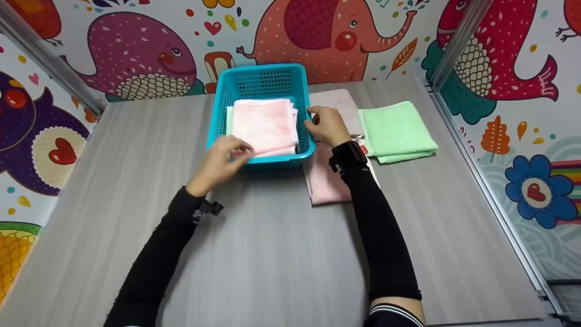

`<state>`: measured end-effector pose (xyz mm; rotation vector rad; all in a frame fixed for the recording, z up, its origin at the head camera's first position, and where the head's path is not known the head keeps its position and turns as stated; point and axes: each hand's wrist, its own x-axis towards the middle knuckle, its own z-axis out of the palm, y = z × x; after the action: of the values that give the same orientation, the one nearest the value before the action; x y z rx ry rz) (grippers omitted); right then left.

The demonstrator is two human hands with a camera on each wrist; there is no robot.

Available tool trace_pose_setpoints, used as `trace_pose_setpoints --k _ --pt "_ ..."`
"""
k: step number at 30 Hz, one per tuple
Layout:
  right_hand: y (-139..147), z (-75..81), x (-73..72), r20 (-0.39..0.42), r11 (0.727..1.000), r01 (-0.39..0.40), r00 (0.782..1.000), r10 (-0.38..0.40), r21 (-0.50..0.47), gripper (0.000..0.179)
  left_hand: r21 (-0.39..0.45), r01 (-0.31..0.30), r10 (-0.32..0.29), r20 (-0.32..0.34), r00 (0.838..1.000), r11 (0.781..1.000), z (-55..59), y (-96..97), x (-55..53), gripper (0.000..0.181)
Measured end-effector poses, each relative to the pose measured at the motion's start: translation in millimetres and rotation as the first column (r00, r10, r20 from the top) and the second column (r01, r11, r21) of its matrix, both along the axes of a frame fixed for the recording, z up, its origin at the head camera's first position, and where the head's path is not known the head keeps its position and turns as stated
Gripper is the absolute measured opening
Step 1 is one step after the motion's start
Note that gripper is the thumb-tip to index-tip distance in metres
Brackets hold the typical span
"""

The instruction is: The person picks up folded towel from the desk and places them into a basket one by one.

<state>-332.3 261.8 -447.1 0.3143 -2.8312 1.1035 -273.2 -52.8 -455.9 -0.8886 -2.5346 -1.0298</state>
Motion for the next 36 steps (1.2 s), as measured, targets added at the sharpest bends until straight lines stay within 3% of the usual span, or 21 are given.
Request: trace_pose_setpoints --k 3,5,7,12,15,19,23,29,36 --pt "-0.4 -0.4 0.0 0.012 1.000 0.007 1.000 -0.007 -0.001 0.049 0.055 -0.144 0.143 0.023 0.989 0.988 0.6 -17.2 -11.7 0.021" --pt "-0.5 -0.5 0.2 0.012 1.000 0.007 1.000 -0.007 0.003 0.049 0.076 -0.241 0.231 0.120 0.965 0.967 -0.1 -29.4 -17.9 0.031" --pt "0.3 -0.6 1.3 0.012 1.000 0.004 1.000 -0.004 0.010 0.050 0.070 -0.299 0.277 0.222 0.935 0.952 -1.9 -39.5 -23.3 0.043" --pt "8.8 -1.5 10.4 0.030 0.999 0.012 0.999 -0.013 0.035 0.055 0.033 -0.300 0.258 0.424 0.868 0.954 -7.3 -52.4 -33.9 0.061" --pt "17.9 -2.4 17.7 0.041 0.997 0.023 0.999 -0.026 0.067 0.057 0.029 -0.271 0.223 0.484 0.846 0.962 -8.3 -54.4 -38.1 0.062" --pt "34.8 -6.3 29.1 0.051 0.989 -0.015 0.999 0.008 0.144 0.051 0.027 -0.233 0.190 0.489 0.852 0.972 -6.8 -57.2 -39.1 0.061" --pt "52.2 -16.3 41.5 0.109 0.969 -0.121 0.989 0.100 0.214 0.048 0.021 -0.219 0.181 0.492 0.852 0.976 -4.9 -60.8 -32.9 0.062" --pt "70.3 -30.1 54.6 0.161 0.942 -0.238 0.966 0.203 0.238 0.057 0.011 -0.193 0.161 0.504 0.849 0.981 -0.5 -61.4 -10.0 0.063" --pt "77.1 -39.4 59.9 0.162 0.931 -0.253 0.963 0.216 0.263 0.060 -0.046 -0.157 0.159 0.494 0.855 0.987 2.4 -65.2 23.8 0.064"
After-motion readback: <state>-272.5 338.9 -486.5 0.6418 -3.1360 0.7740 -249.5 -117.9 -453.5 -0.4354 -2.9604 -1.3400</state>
